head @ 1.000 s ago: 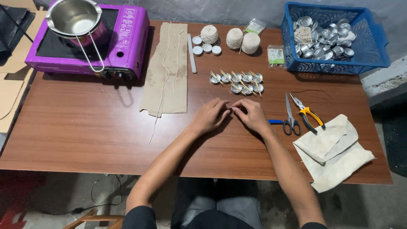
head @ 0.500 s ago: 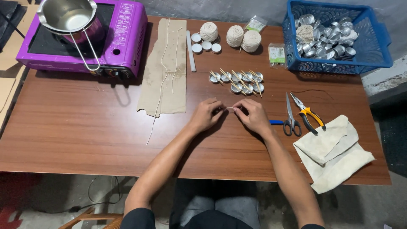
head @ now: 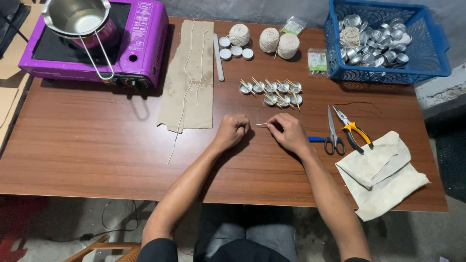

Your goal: Assembling candle wicks by threading cotton wicks through metal sustainer bases and crimping them with pliers.

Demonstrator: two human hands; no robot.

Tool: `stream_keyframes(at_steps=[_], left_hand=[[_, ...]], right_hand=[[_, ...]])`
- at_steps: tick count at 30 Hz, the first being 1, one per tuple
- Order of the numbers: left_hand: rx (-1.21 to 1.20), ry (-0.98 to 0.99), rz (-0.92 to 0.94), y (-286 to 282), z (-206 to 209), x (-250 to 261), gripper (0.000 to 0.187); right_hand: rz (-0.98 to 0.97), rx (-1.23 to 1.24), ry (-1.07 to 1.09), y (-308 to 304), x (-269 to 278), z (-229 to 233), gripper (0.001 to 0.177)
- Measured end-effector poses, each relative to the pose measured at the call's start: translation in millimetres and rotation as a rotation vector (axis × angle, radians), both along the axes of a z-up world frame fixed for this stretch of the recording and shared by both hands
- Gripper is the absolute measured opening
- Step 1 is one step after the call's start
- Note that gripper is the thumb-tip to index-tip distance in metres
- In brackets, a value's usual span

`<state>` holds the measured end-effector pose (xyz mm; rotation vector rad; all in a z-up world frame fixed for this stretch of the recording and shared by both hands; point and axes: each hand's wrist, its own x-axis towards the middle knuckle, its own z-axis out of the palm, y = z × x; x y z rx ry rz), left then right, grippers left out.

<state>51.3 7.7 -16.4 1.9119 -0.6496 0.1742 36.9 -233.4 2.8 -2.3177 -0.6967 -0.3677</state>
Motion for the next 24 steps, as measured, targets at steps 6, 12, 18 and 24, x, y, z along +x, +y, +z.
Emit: stream_keyframes(at_steps=[6,12,18,24], left_hand=[[0.21,0.015,0.034,-1,-23,5,0.022],[0.356,0.018,0.064,-6,-50,13,0.011],[0.481,-0.018,0.095,-11,-49,9,0.014],[0.21,0.041,0.109,-5,-5,-2,0.017]], right_hand=[[0.001,0.008,0.006,1,0,-1,0.007],[0.015,-0.001,-0.001,0,0,-1,0.008],[-0.01,-0.02,0.005,1,-1,-4,0.008],[-0.05,-0.103,-0.084,1,1,-9,0.009]])
